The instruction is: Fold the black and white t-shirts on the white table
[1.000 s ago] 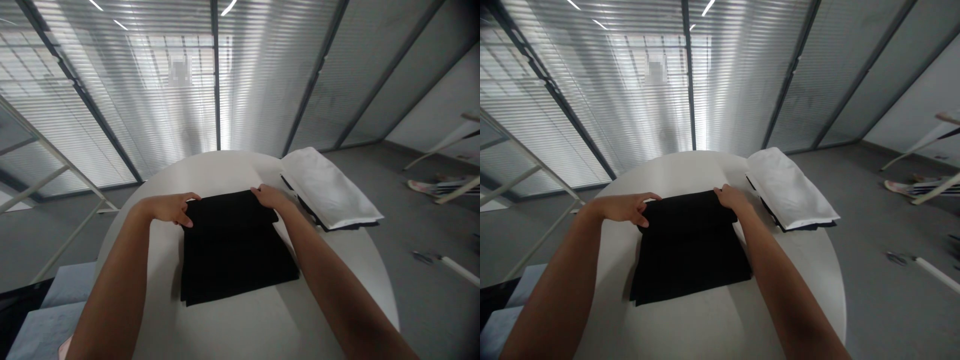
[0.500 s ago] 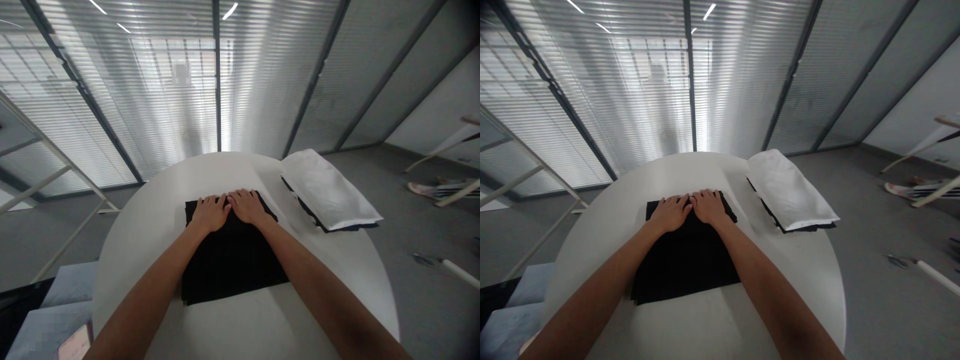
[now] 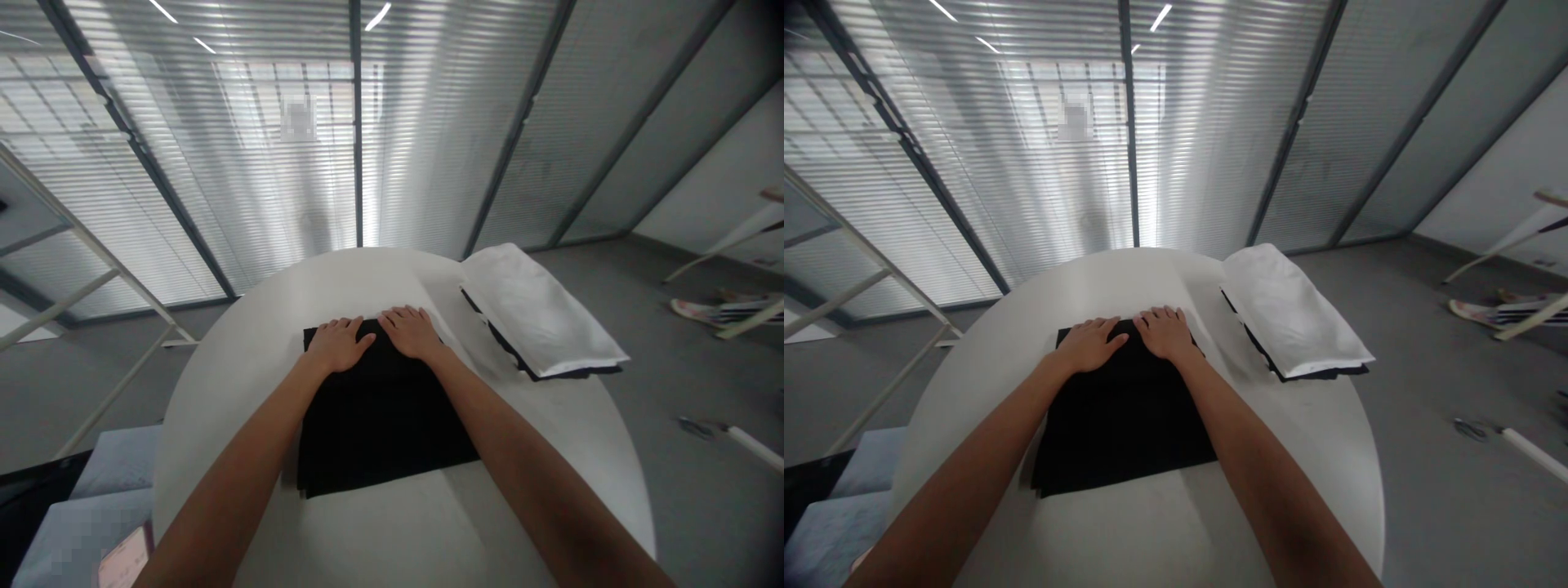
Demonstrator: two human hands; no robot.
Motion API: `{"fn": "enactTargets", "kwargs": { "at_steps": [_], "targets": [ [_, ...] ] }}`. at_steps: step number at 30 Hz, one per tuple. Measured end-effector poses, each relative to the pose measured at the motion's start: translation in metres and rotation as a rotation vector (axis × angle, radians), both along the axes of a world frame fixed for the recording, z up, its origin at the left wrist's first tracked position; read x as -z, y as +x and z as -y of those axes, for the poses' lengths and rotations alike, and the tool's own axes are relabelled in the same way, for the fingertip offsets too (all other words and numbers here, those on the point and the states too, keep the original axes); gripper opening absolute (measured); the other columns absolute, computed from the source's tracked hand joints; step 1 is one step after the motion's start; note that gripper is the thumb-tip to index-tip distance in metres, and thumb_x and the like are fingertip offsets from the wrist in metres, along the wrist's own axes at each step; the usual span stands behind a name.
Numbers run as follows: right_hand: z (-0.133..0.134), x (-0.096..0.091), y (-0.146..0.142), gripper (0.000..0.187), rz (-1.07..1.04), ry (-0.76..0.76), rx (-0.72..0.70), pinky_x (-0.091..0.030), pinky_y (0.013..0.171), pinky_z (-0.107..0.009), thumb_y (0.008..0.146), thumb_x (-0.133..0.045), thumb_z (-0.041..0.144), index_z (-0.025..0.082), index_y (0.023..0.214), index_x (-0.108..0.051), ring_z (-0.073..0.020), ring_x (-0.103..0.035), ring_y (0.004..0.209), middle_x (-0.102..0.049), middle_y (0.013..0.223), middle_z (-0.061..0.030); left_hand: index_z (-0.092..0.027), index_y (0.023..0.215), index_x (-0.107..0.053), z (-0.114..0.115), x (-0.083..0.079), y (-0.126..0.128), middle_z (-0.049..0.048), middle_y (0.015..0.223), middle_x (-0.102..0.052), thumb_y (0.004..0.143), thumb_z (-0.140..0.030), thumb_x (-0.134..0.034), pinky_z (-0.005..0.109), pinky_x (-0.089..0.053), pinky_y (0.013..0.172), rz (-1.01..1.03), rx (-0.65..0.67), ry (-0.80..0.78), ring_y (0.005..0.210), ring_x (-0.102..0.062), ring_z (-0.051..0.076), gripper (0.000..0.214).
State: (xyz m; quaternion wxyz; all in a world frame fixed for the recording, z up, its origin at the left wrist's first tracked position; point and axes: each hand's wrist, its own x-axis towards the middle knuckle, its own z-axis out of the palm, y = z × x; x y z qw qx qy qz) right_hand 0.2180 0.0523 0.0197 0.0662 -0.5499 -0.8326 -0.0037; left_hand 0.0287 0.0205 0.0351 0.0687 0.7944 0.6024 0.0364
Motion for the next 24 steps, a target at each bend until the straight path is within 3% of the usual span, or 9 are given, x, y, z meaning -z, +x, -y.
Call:
{"fn": "enactTargets", "kwargs": {
  "at_steps": [6, 12, 17, 21, 24],
  "targets": [
    [0.005, -0.002, -0.005, 0.048, -0.039, 0.06, 0.025, -0.025, 0.106, -0.049, 0.101, -0.022, 0.045, 0.027, 0.127, -0.057, -0.026, -0.046, 0.124, -0.055, 0.135, -0.0082, -0.023, 0.141, -0.042, 0.003, -0.003, 0.004, 0.015, 0.134, -0.055, 0.09, -0.066, -0.022, 0.049, -0.036, 0.099, -0.028, -0.024, 0.048, 0.121, -0.05, 0.034, 0.07],
    [0.0, 0.004, -0.004, 0.046, -0.091, 0.075, 0.046, -0.025, 0.105, -0.047, 0.099, -0.027, 0.047, 0.026, 0.123, -0.06, -0.0256, -0.049, 0.121, -0.058, 0.131, -0.008, -0.029, 0.136, -0.049, -0.008, -0.01, -0.014, 0.0131, 0.131, -0.056, 0.084, -0.074, -0.025, 0.049, -0.038, 0.097, -0.012, -0.005, -0.051, 0.12, -0.051, 0.034, 0.073],
    [-0.003, 0.005, -0.005, 0.045, -0.095, 0.05, 0.047, -0.026, 0.104, -0.043, 0.099, -0.028, 0.044, 0.025, 0.122, -0.06, -0.0249, -0.048, 0.123, -0.058, 0.132, -0.0081, -0.019, 0.116, -0.063, -0.017, -0.018, -0.038, 0.0161, 0.118, -0.062, 0.078, -0.078, -0.031, 0.042, -0.042, 0.092, 0.014, -0.065, -0.144, 0.11, -0.056, 0.033, 0.076],
    [-0.01, -0.002, 0.0, 0.042, -0.1, -0.054, 0.043, -0.029, 0.105, -0.042, 0.096, -0.031, 0.038, 0.026, 0.123, -0.061, -0.0242, -0.049, 0.123, -0.057, 0.134, -0.006, -0.018, 0.099, -0.065, -0.022, -0.025, -0.066, 0.0102, 0.105, -0.067, 0.074, -0.055, -0.05, 0.033, -0.047, 0.079, 0.167, -0.022, -0.304, 0.097, -0.061, 0.027, 0.047],
    [-0.017, -0.012, 0.011, 0.04, -0.118, -0.163, 0.001, -0.035, 0.101, -0.04, 0.092, -0.036, 0.036, 0.027, 0.121, -0.063, -0.0247, -0.054, 0.117, -0.06, 0.13, -0.0048, -0.018, 0.097, -0.064, -0.022, -0.029, -0.084, 0.0051, 0.095, -0.068, 0.067, -0.037, -0.053, 0.03, -0.047, 0.071, 0.301, 0.005, -0.377, 0.088, -0.062, 0.023, 0.036]
  ]
}}
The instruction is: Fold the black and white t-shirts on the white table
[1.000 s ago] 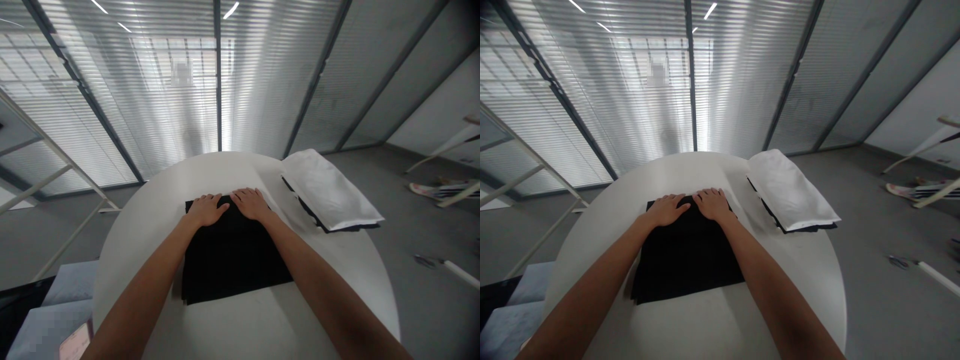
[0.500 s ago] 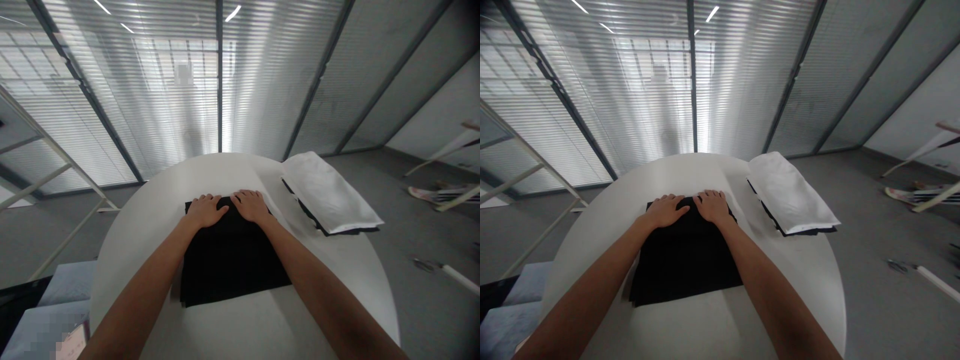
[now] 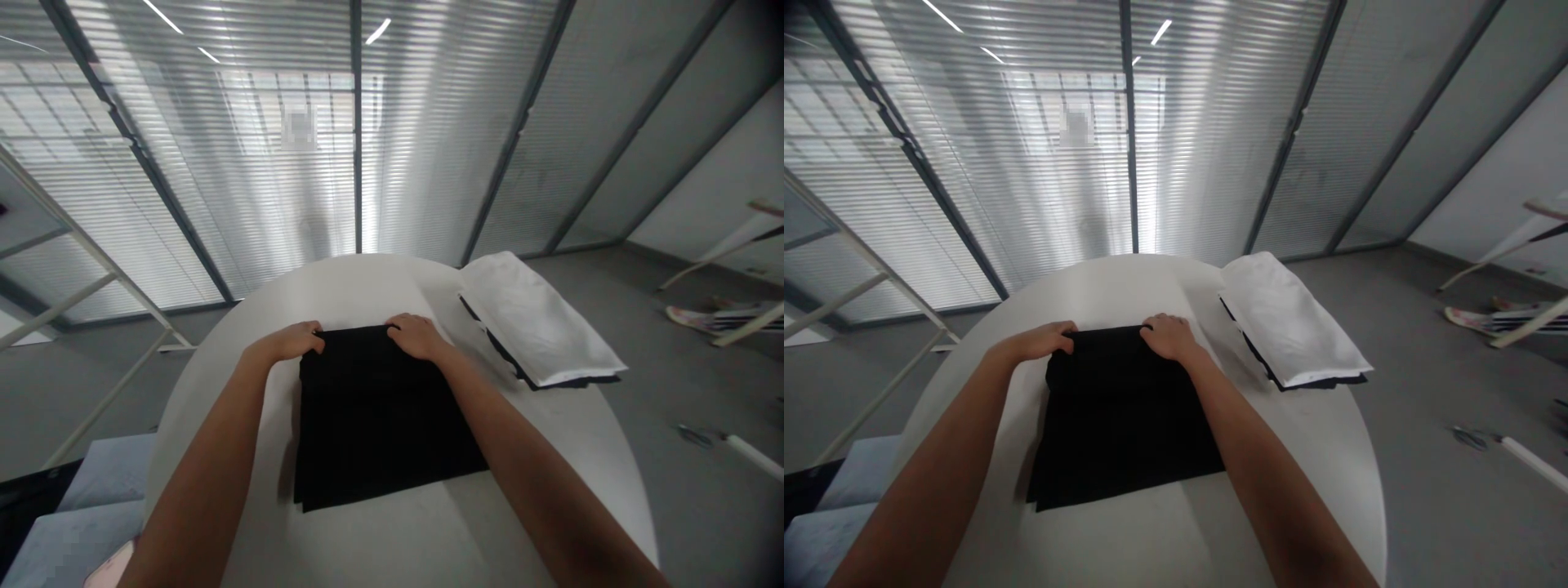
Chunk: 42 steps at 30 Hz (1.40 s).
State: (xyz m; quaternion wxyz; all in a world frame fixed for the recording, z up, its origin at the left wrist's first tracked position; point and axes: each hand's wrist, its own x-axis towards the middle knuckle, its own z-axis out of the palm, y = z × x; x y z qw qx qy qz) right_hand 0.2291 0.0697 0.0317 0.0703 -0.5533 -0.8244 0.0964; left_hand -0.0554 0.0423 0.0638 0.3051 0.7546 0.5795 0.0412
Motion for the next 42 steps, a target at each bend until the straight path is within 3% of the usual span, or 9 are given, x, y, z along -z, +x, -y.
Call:
{"fn": "enactTargets", "kwargs": {
  "at_steps": [6, 14, 24, 27, 30, 32, 34, 38, 42],
  "targets": [
    [-0.007, -0.012, 0.022, 0.047, -0.023, -0.085, -0.023, -0.038, 0.097, -0.036, 0.082, -0.049, 0.031, 0.024, 0.127, -0.061, -0.026, -0.055, 0.112, -0.062, 0.124, -0.0072, -0.018, 0.098, -0.063, 0.001, -0.003, -0.007, 0.0037, 0.093, -0.068, 0.061, -0.027, -0.054, 0.029, -0.048, 0.071, 0.092, 0.0, -0.052, 0.086, -0.062, 0.022, 0.039],
    [-0.005, -0.028, 0.029, 0.034, -0.056, 0.029, -0.05, -0.039, 0.093, -0.03, 0.077, -0.053, 0.021, 0.019, 0.107, -0.068, -0.0214, -0.058, 0.101, -0.067, 0.108, -0.0075, -0.018, 0.094, -0.066, 0.005, -0.022, -0.01, 0.001, 0.087, -0.068, 0.063, -0.028, -0.062, 0.029, -0.049, 0.073, 0.107, 0.037, 0.048, 0.083, -0.064, 0.02, 0.032],
    [0.0, -0.061, 0.032, 0.029, -0.273, 0.4, 0.061, -0.036, 0.099, -0.037, 0.081, -0.053, 0.019, 0.019, 0.106, -0.067, -0.0236, -0.051, 0.11, -0.063, 0.109, -0.0076, -0.019, 0.101, -0.065, 0.004, -0.035, -0.003, 0.0049, 0.105, -0.062, 0.07, -0.02, -0.056, 0.038, -0.042, 0.1, 0.177, -0.172, 0.781, 0.105, -0.054, 0.021, 0.032],
    [0.013, -0.074, 0.032, 0.029, -0.247, 0.256, -0.007, -0.042, 0.089, -0.034, 0.077, -0.054, 0.016, 0.02, 0.103, -0.067, -0.0218, -0.056, 0.1, -0.065, 0.105, -0.0053, -0.019, 0.091, -0.064, 0.011, -0.043, -0.011, 0.0034, 0.098, -0.064, 0.067, -0.016, -0.051, 0.035, -0.045, 0.095, 0.178, -0.119, 0.685, 0.098, -0.058, 0.019, 0.028],
    [0.029, -0.087, 0.035, 0.029, -0.175, -0.105, -0.154, -0.045, 0.072, -0.027, 0.075, -0.056, 0.016, 0.022, 0.1, -0.068, -0.0175, -0.061, 0.081, -0.068, 0.091, -0.0022, -0.019, 0.083, -0.063, 0.02, -0.055, -0.018, 0.0012, 0.085, -0.066, 0.069, -0.017, -0.047, 0.03, -0.049, 0.081, 0.143, -0.054, 0.454, 0.085, -0.061, 0.017, 0.021],
    [0.038, -0.096, 0.034, 0.028, -0.123, -0.305, -0.225, -0.044, 0.066, -0.026, 0.077, -0.057, 0.019, 0.022, 0.103, -0.068, -0.0168, -0.061, 0.074, -0.069, 0.084, -0.0014, -0.02, 0.087, -0.064, 0.025, -0.062, -0.015, 0.0007, 0.083, -0.066, 0.073, -0.021, -0.048, 0.028, -0.048, 0.074, 0.071, -0.046, 0.404, 0.08, -0.062, 0.017, 0.022],
    [0.044, -0.1, 0.029, 0.028, -0.101, -0.332, -0.251, -0.045, 0.067, -0.027, 0.082, -0.055, 0.025, 0.023, 0.106, -0.067, -0.0178, -0.063, 0.075, -0.07, 0.085, -0.0019, -0.02, 0.093, -0.065, 0.028, -0.065, -0.003, 0.0017, 0.086, -0.067, 0.075, -0.023, -0.049, 0.029, -0.047, 0.075, -0.03, -0.038, 0.434, 0.08, -0.062, 0.018, 0.024],
    [0.045, -0.084, 0.004, 0.031, -0.074, 0.02, -0.181, -0.043, 0.087, -0.032, 0.093, -0.041, 0.028, 0.022, 0.113, -0.064, -0.0223, -0.061, 0.101, -0.068, 0.109, -0.0068, -0.019, 0.117, -0.061, 0.03, -0.046, 0.043, 0.0108, 0.113, -0.063, 0.088, -0.037, -0.041, 0.038, -0.044, 0.092, -0.212, -0.091, 0.555, 0.104, -0.059, 0.025, 0.039],
    [0.042, -0.035, -0.027, 0.043, -0.03, 0.273, -0.087, -0.027, 0.108, -0.045, 0.099, -0.032, 0.036, 0.022, 0.137, -0.048, -0.0261, -0.042, 0.13, -0.051, 0.14, -0.0088, -0.022, 0.141, -0.041, 0.031, 0.0, 0.085, 0.0143, 0.146, -0.043, 0.094, -0.048, -0.031, 0.052, -0.027, 0.108, -0.339, -0.125, 0.573, 0.135, -0.036, 0.032, 0.055]
  ]
}}
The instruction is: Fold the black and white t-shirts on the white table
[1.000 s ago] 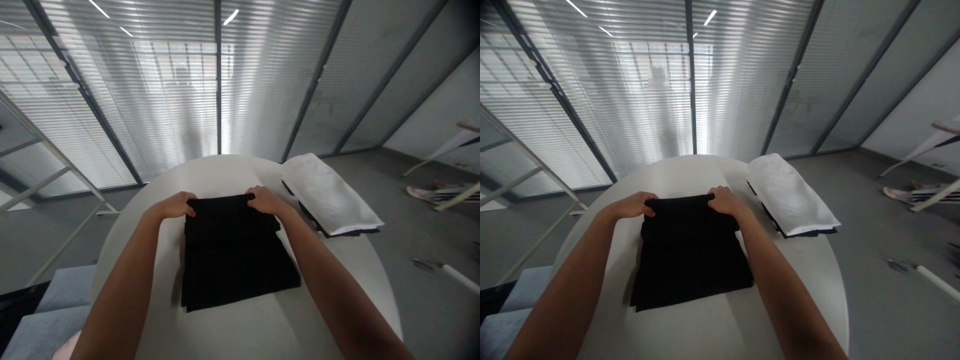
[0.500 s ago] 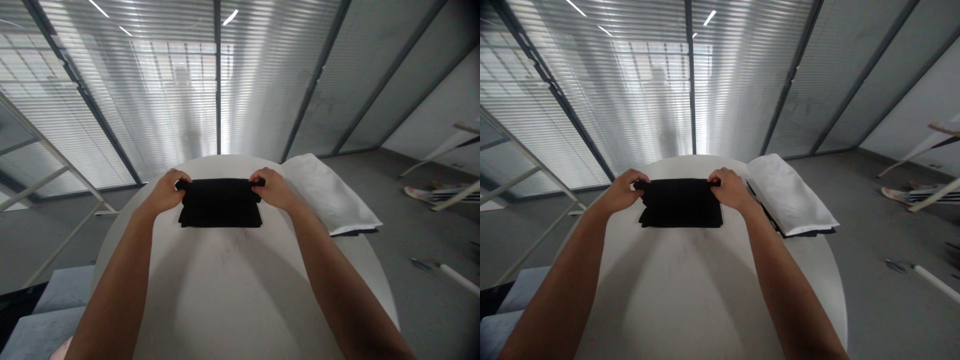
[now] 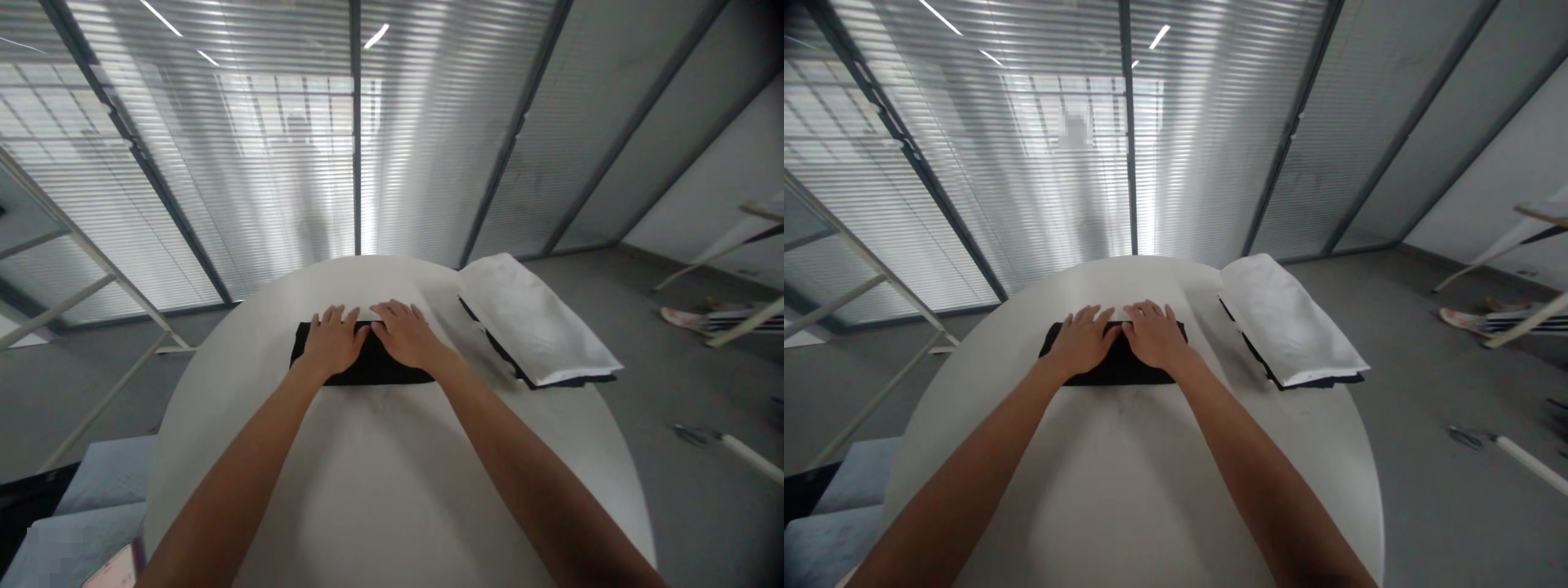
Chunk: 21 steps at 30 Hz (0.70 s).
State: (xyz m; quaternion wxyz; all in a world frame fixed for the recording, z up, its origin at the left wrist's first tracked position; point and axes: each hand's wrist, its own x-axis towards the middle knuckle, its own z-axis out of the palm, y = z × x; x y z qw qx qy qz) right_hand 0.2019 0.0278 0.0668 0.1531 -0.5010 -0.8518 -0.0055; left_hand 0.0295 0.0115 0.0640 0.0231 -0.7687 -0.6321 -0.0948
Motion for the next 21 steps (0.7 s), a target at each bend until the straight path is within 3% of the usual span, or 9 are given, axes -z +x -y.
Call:
{"fn": "enactTargets", "kwargs": {
  "at_steps": [3, 6, 21],
  "targets": [
    [0.0, 0.033, -0.013, 0.048, 0.037, -0.009, 0.038, -0.018, 0.112, -0.049, 0.101, -0.022, 0.04, 0.023, 0.141, -0.045, -0.0258, -0.037, 0.135, -0.049, 0.143, -0.0079, -0.023, 0.144, -0.039, -0.001, 0.026, 0.011, 0.0131, 0.147, -0.043, 0.096, -0.043, -0.027, 0.056, -0.015, 0.112, -0.054, -0.017, 0.015, 0.136, -0.035, 0.032, 0.053],
    [0.0, 0.047, -0.016, 0.051, 0.035, -0.004, 0.04, -0.017, 0.113, -0.049, 0.101, -0.016, 0.041, 0.025, 0.141, -0.045, -0.025, -0.039, 0.133, -0.051, 0.141, -0.0067, -0.023, 0.143, -0.041, -0.003, 0.035, 0.009, 0.0136, 0.143, -0.047, 0.096, -0.042, -0.025, 0.056, -0.015, 0.112, -0.036, 0.01, 0.038, 0.133, -0.04, 0.032, 0.053],
    [-0.002, 0.05, -0.012, 0.053, 0.013, 0.041, 0.144, -0.015, 0.112, -0.048, 0.101, -0.016, 0.044, 0.025, 0.138, -0.049, -0.0254, -0.04, 0.132, -0.052, 0.139, -0.0094, -0.023, 0.138, -0.048, 0.001, 0.032, 0.008, 0.0122, 0.137, -0.054, 0.096, -0.047, -0.024, 0.052, -0.019, 0.111, 0.002, -0.003, 0.098, 0.126, -0.046, 0.03, 0.054]
  ]
}}
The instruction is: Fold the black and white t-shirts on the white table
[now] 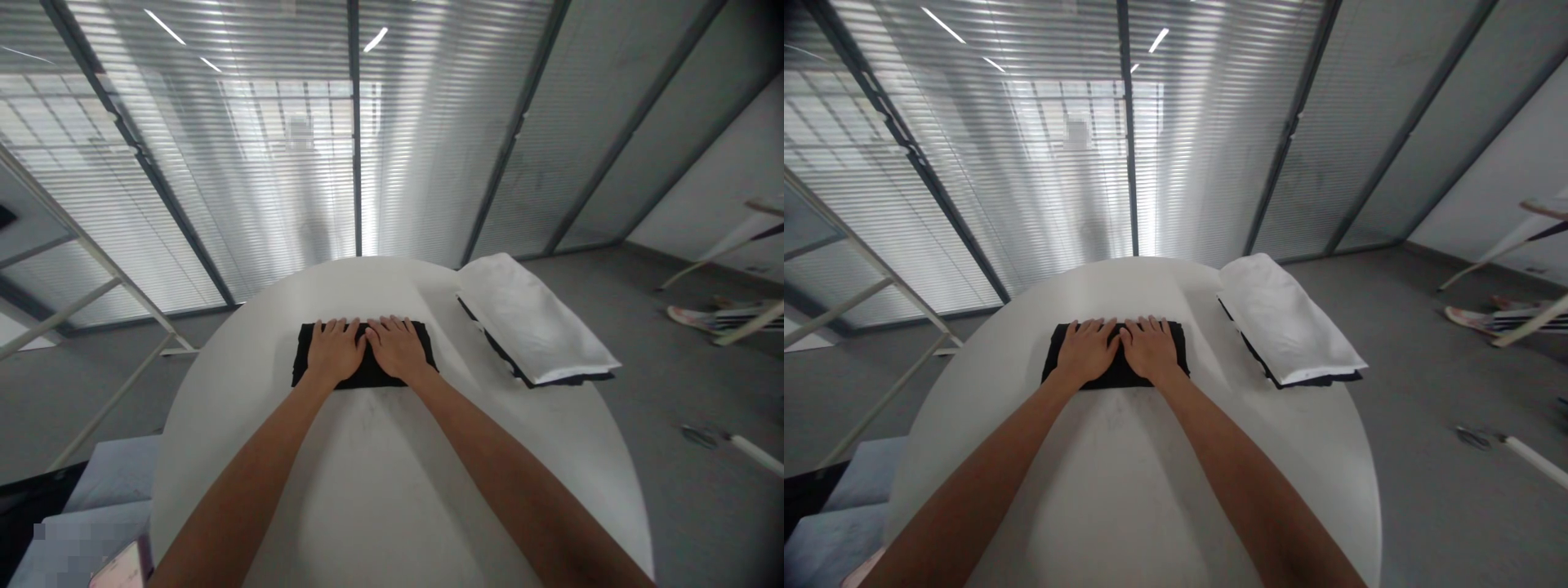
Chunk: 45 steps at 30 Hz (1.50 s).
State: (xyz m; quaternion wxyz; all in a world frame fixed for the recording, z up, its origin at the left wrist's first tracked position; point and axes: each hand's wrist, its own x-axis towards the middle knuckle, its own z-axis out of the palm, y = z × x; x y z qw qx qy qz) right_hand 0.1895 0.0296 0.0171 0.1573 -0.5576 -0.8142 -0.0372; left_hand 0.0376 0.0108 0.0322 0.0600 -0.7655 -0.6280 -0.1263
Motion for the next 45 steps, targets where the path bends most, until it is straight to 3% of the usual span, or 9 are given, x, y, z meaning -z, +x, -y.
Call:
{"fn": "enactTargets", "kwargs": {
  "at_steps": [7, 12, 15, 20, 26, 31, 36, 41, 45],
  "targets": [
    [0.004, 0.0, 0.016, 0.058, 0.008, -0.047, 0.085, -0.019, 0.111, -0.049, 0.098, -0.023, 0.055, 0.024, 0.14, -0.047, -0.0288, -0.037, 0.134, -0.048, 0.143, -0.0094, -0.022, 0.137, -0.05, 0.016, 0.002, -0.013, 0.0117, 0.137, -0.054, 0.095, -0.049, -0.029, 0.05, -0.02, 0.113, -0.013, -0.048, 0.093, 0.128, -0.045, 0.03, 0.054],
    [0.013, 0.005, 0.047, 0.06, -0.054, -0.133, 0.121, -0.031, 0.106, -0.049, 0.095, -0.026, 0.06, 0.03, 0.146, -0.038, -0.0292, -0.033, 0.137, -0.039, 0.151, -0.0041, -0.026, 0.139, -0.048, 0.027, 0.008, -0.037, 0.0098, 0.144, -0.047, 0.094, -0.052, -0.033, 0.05, -0.027, 0.111, 0.037, -0.089, 0.115, 0.136, -0.036, 0.03, 0.054],
    [0.02, 0.012, 0.06, 0.059, -0.083, -0.106, 0.132, -0.03, 0.108, -0.046, 0.096, -0.026, 0.058, 0.029, 0.147, -0.036, -0.028, -0.036, 0.135, -0.036, 0.152, -0.0028, -0.027, 0.142, -0.043, 0.03, 0.018, -0.054, 0.0095, 0.149, -0.041, 0.094, -0.054, -0.035, 0.049, -0.032, 0.109, 0.145, -0.148, 0.088, 0.135, -0.038, 0.03, 0.056],
    [0.025, 0.018, 0.06, 0.057, -0.094, -0.029, 0.16, -0.029, 0.11, -0.045, 0.097, -0.028, 0.053, 0.026, 0.145, -0.039, -0.0288, -0.034, 0.136, -0.038, 0.151, -0.003, -0.028, 0.145, -0.038, 0.033, 0.032, -0.072, 0.0072, 0.151, -0.038, 0.096, -0.05, -0.032, 0.047, -0.032, 0.11, 0.334, -0.146, 0.061, 0.134, -0.042, 0.026, 0.054],
    [0.025, 0.017, 0.058, 0.053, -0.096, 0.005, 0.146, -0.03, 0.108, -0.044, 0.097, -0.032, 0.05, 0.025, 0.143, -0.043, -0.0283, -0.038, 0.133, -0.042, 0.148, -0.0051, -0.027, 0.147, -0.035, 0.04, 0.027, -0.073, 0.007, 0.148, -0.043, 0.097, -0.048, -0.032, 0.048, -0.031, 0.11, 0.32, -0.163, 0.07, 0.133, -0.042, 0.027, 0.054],
    [0.035, -0.003, 0.057, 0.046, -0.019, 0.018, 0.152, -0.032, 0.102, -0.047, 0.092, -0.042, 0.049, 0.021, 0.127, -0.055, -0.0301, -0.048, 0.12, -0.057, 0.129, -0.0109, -0.024, 0.147, -0.035, 0.043, 0.022, -0.079, 0.0109, 0.131, -0.059, 0.097, -0.048, -0.028, 0.053, -0.031, 0.107, 0.292, -0.214, 0.039, 0.13, -0.044, 0.03, 0.056],
    [0.03, -0.04, 0.049, 0.04, 0.127, -0.081, 0.197, -0.036, 0.094, -0.05, 0.083, -0.054, 0.046, 0.017, 0.109, -0.062, -0.0351, -0.051, 0.111, -0.06, 0.115, -0.0171, -0.023, 0.147, -0.034, 0.038, 0.026, -0.086, 0.011, 0.131, -0.06, 0.099, -0.046, -0.024, 0.052, -0.031, 0.106, 0.338, -0.156, 0.003, 0.125, -0.049, 0.028, 0.054],
    [0.006, -0.049, 0.014, 0.046, -0.005, -0.211, -0.009, -0.038, 0.097, -0.04, 0.093, -0.04, 0.044, 0.021, 0.13, -0.051, -0.0279, -0.051, 0.118, -0.055, 0.13, -0.0137, -0.023, 0.149, -0.032, 0.032, 0.03, -0.091, 0.0097, 0.136, -0.056, 0.098, -0.047, -0.024, 0.052, -0.027, 0.108, 0.366, -0.101, -0.019, 0.128, -0.046, 0.028, 0.056],
    [-0.01, -0.046, -0.013, 0.062, 0.032, -0.39, -0.131, -0.038, 0.099, -0.045, 0.092, -0.035, 0.059, 0.022, 0.141, -0.042, -0.0302, -0.05, 0.123, -0.052, 0.137, -0.0144, -0.024, 0.149, -0.029, 0.033, 0.029, -0.094, 0.0092, 0.136, -0.056, 0.098, -0.049, -0.022, 0.051, -0.028, 0.108, 0.357, -0.083, -0.035, 0.127, -0.047, 0.028, 0.057]
  ]
}}
